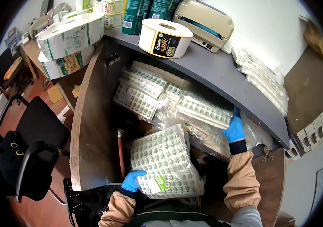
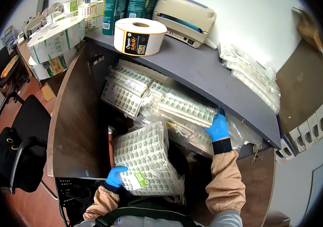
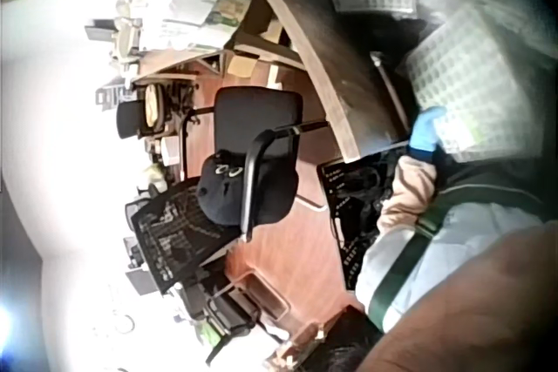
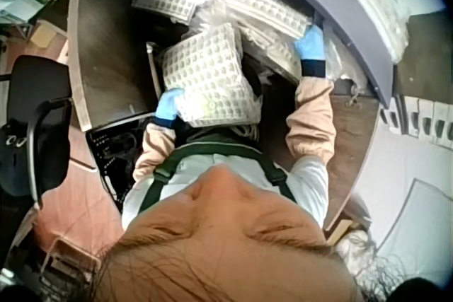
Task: The person organizes a roll of paper labels by folding and stacking them, then retrieves a plastic bag containing a sheet of labels from a cabinet and places it on a table.
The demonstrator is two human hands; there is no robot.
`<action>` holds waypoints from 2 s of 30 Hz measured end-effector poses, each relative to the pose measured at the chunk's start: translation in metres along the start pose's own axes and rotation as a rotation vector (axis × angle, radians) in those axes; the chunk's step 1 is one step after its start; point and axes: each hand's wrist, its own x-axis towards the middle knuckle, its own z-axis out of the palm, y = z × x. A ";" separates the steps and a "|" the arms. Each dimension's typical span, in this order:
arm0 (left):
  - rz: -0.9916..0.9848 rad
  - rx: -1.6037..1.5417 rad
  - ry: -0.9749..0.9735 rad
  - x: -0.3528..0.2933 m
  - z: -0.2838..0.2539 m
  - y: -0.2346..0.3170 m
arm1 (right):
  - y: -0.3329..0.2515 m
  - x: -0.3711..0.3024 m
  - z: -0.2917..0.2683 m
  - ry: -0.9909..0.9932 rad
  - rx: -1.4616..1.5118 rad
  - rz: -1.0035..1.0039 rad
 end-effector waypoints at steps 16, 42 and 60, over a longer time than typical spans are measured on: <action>-0.075 0.052 0.054 -0.005 0.044 0.001 | 0.045 -0.025 0.008 -0.110 -0.385 -0.780; -0.090 0.216 0.190 0.003 0.035 0.003 | 0.080 0.201 0.088 -0.992 -0.324 -0.247; 0.004 0.127 0.240 0.036 0.145 0.006 | 0.083 0.070 -0.053 -0.327 -0.608 -0.299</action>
